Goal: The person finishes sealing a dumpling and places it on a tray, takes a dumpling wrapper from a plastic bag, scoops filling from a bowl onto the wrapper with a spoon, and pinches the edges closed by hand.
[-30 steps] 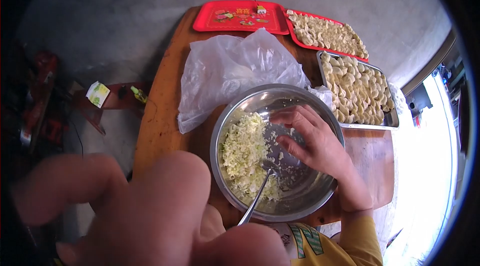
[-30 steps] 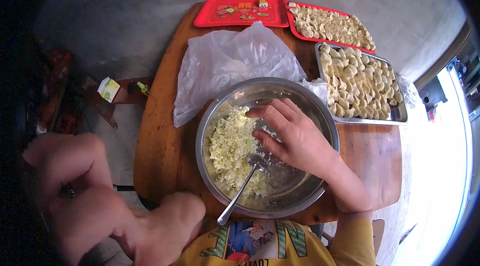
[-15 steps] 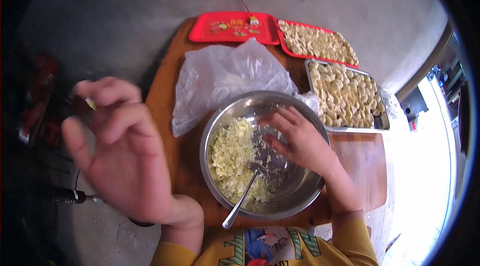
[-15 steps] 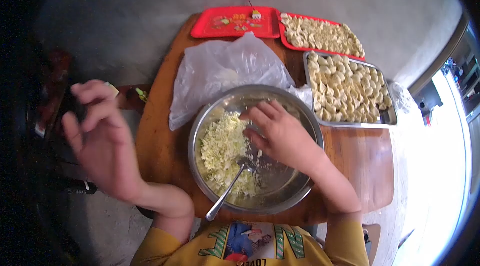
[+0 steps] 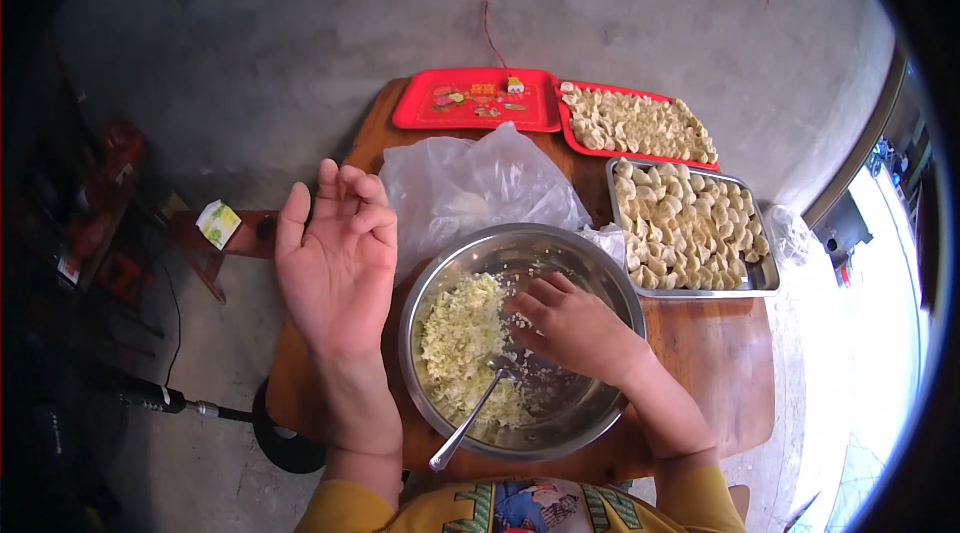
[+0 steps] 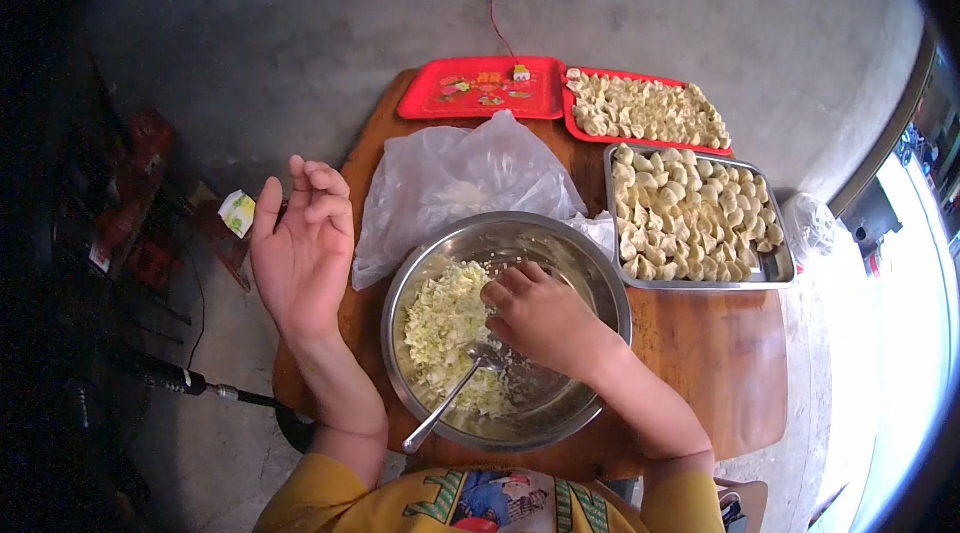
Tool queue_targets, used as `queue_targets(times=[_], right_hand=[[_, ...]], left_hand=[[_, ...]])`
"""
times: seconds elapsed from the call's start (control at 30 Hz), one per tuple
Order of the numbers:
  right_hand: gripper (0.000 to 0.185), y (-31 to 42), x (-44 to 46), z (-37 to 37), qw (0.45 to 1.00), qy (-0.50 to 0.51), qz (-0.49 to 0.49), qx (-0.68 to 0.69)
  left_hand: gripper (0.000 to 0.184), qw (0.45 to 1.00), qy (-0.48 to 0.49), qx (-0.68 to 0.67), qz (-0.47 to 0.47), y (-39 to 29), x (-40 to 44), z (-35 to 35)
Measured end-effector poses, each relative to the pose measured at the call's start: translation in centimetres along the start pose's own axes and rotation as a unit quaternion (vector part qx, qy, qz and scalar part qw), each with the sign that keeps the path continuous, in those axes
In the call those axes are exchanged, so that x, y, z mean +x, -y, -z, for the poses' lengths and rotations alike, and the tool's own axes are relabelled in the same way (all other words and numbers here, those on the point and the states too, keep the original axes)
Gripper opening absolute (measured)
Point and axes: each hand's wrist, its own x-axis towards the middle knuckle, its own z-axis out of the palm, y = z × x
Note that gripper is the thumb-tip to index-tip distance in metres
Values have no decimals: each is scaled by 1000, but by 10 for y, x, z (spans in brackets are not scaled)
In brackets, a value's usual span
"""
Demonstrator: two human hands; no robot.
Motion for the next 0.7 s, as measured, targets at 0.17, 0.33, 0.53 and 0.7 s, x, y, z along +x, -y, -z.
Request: queue_targets(times=[0.17,0.33,0.53,0.7], right_hand=[[28,7,-11,1,996,52,-51,-54],[29,12,-16,-5,994,86,-52,-33],[29,14,-19,-4,993,102,-49,-43],[29,11,-19,-5,995,87,-33,-39]], left_hand=[[26,999,-14,43,-14,-1,3,6],[23,997,-51,57,-26,3,4,6],[22,996,-60,63,-11,10,1,2],[20,995,-50,84,-15,3,-1,0]])
